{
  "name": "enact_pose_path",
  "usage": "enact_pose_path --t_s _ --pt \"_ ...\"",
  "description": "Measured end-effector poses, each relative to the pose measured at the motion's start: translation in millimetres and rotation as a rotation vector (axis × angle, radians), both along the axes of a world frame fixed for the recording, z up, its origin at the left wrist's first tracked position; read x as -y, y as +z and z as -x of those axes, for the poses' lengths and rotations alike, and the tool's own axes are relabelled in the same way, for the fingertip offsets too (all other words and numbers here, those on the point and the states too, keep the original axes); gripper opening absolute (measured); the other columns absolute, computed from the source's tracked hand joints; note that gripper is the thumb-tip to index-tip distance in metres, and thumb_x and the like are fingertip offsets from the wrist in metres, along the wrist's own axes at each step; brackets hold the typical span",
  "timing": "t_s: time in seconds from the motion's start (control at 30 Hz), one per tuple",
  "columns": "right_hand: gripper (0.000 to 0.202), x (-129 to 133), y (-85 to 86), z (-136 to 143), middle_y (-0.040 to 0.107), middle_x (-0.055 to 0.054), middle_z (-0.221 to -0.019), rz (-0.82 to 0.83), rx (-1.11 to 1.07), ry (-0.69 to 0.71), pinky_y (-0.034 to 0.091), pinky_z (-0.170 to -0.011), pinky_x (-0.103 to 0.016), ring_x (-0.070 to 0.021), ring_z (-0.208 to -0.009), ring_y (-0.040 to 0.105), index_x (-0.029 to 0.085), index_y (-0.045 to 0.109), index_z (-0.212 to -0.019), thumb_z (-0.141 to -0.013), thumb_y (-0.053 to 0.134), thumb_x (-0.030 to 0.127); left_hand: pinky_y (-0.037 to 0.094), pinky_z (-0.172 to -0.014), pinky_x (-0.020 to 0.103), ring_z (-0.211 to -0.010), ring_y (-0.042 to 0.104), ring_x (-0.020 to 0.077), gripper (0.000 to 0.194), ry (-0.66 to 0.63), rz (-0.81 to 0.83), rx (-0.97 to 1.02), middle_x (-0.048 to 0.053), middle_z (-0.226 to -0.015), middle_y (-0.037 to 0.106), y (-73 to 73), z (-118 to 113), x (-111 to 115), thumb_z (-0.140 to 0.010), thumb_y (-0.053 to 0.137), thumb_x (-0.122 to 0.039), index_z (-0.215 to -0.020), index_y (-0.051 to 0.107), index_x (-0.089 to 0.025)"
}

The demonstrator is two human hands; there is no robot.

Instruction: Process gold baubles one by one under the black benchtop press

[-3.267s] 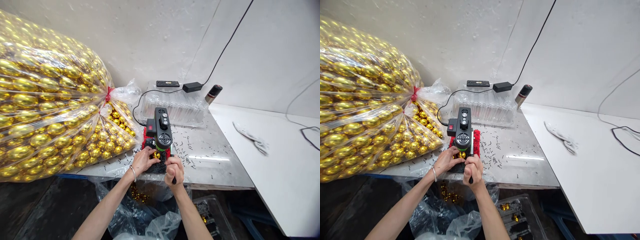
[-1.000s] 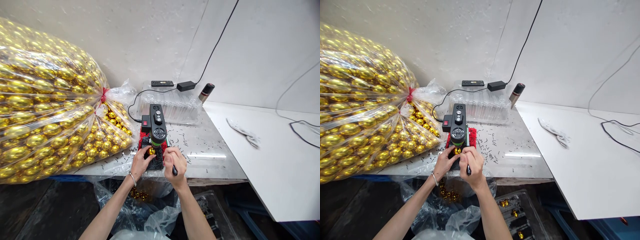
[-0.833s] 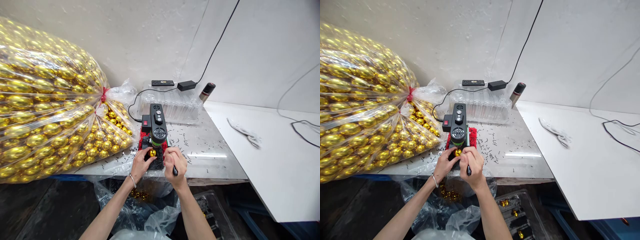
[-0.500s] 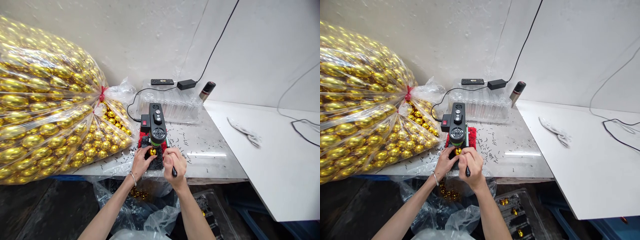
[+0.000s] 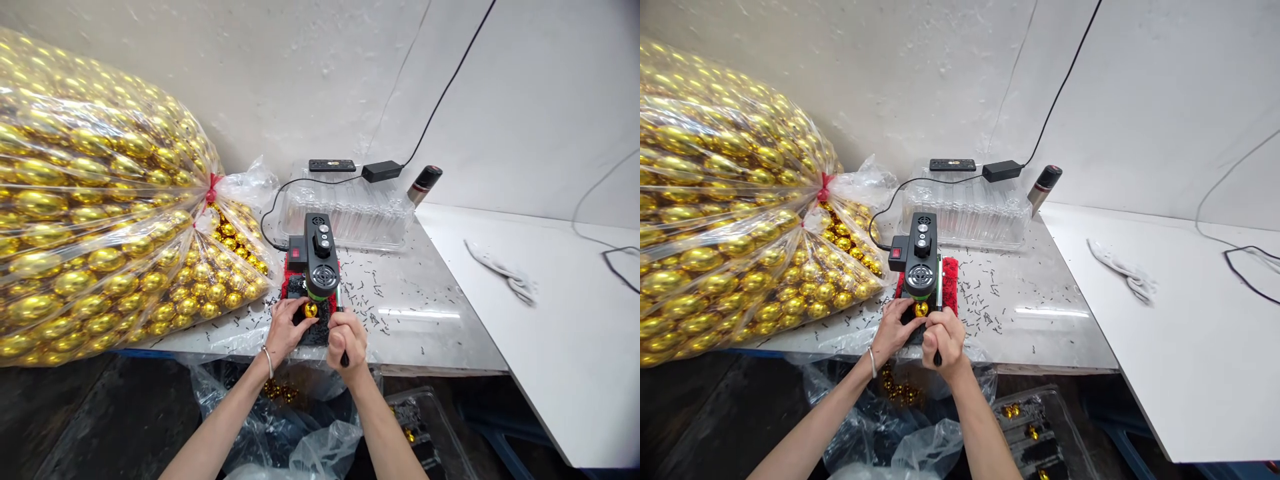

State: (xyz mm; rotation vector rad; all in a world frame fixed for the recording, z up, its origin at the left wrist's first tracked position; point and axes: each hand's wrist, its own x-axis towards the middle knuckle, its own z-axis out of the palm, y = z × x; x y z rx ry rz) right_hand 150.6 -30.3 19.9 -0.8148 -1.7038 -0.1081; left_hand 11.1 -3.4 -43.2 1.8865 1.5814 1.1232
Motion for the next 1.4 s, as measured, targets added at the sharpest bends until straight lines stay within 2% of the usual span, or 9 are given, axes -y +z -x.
enact_pose_path --t_s 0.43,0.53,0.67,0.8,0.93,1.03,1.13,1.23,1.4 --pt "0.028 -5 -24.6 5 0.052 -0.001 -0.07 -0.039 -0.023 0.007 0.049 -0.069 -0.034 -0.0126 -0.064 0.054 0.021 0.045 -0.07 -0.095 0.031 0.021 0.043 -0.094 0.043 -0.099 0.059 0.0239 0.034 -0.006 -0.008 0.006 0.005 -0.1 0.068 -1.3 0 0 -0.076 0.071 -0.035 -0.107 0.067 -0.023" --pt "0.028 -1 -8.1 7 0.051 -0.001 -0.069 0.0 -0.092 -0.005 0.047 -0.065 -0.032 -0.0127 -0.063 0.051 0.02 0.045 -0.068 -0.093 0.031 0.019 0.042 -0.095 0.044 -0.099 0.06 0.024 0.034 -0.017 -0.007 0.016 0.006 -0.1 0.069 -0.1 -1 -2 -0.076 0.071 -0.034 -0.108 0.067 -0.024" --pt "0.028 3 41.3 9 0.05 0.0 -0.066 0.129 -0.222 -0.006 0.041 -0.058 -0.027 -0.0125 -0.064 0.051 0.02 0.043 -0.064 -0.09 0.037 0.013 0.046 -0.09 0.042 -0.096 0.061 0.0234 0.032 0.002 -0.003 0.057 0.006 -0.098 0.069 6.2 0 -1 -0.076 0.072 -0.033 -0.106 0.066 -0.023" --pt "0.03 4 73.3 10 0.048 0.0 -0.063 0.224 -0.231 0.01 0.04 -0.06 -0.028 -0.0128 -0.064 0.05 0.02 0.042 -0.062 -0.091 0.039 0.012 0.051 -0.087 0.039 -0.098 0.063 0.0231 0.034 0.006 -0.081 0.088 0.007 -0.102 0.068 6.2 7 30 -0.08 0.068 -0.036 -0.111 0.062 -0.022" --pt "0.03 5 67.5 10 0.048 0.0 -0.063 0.176 -0.209 0.012 0.04 -0.061 -0.028 -0.0131 -0.065 0.051 0.02 0.042 -0.063 -0.09 0.039 0.011 0.053 -0.09 0.036 -0.105 0.064 0.0221 0.039 -0.252 -0.151 -0.016 0.008 -0.113 0.067 -9.1 18 86 -0.085 0.062 -0.037 -0.121 0.057 -0.024" --pt "0.029 5 57.7 12 0.048 0.0 -0.063 0.154 -0.215 0.006 0.04 -0.061 -0.029 -0.0137 -0.066 0.051 0.02 0.043 -0.063 -0.09 0.039 0.01 0.054 -0.09 0.036 -0.106 0.064 0.0234 0.039 -0.276 -0.185 -0.089 0.01 -0.117 0.066 -6.3 26 98 -0.085 0.06 -0.04 -0.12 0.058 -0.024" --pt "0.029 5 53.4 13 0.048 0.0 -0.062 0.134 -0.221 0.009 0.04 -0.06 -0.03 -0.0144 -0.065 0.051 0.021 0.043 -0.063 -0.09 0.039 0.011 0.05 -0.094 0.041 -0.105 0.062 0.024 0.027 -0.109 -0.255 -0.113 0.01 -0.111 0.067 24.4 42 59 -0.092 0.05 -0.032 -0.113 0.064 -0.023" --pt "0.029 5 52.7 12 0.048 0.0 -0.062 0.128 -0.218 0.002 0.039 -0.06 -0.03 -0.0147 -0.066 0.052 0.021 0.044 -0.062 -0.09 0.039 0.011 0.043 -0.099 0.049 -0.112 0.056 0.0285 0.025 0.114 -0.258 -0.224 0.013 -0.115 0.064 66.1 66 -14 -0.091 0.046 -0.026 -0.105 0.067 -0.02" --pt "0.029 5 51.0 11 0.048 0.0 -0.062 0.119 -0.175 -0.005 0.038 -0.059 -0.029 -0.0142 -0.066 0.051 0.021 0.043 -0.063 -0.089 0.038 0.009 0.043 -0.091 0.045 -0.092 0.06 0.0304 0.019 0.078 0.167 -0.412 0.011 -0.075 0.066 90.8 97 -110 -0.07 0.069 -0.023 -0.056 0.058 -0.018"
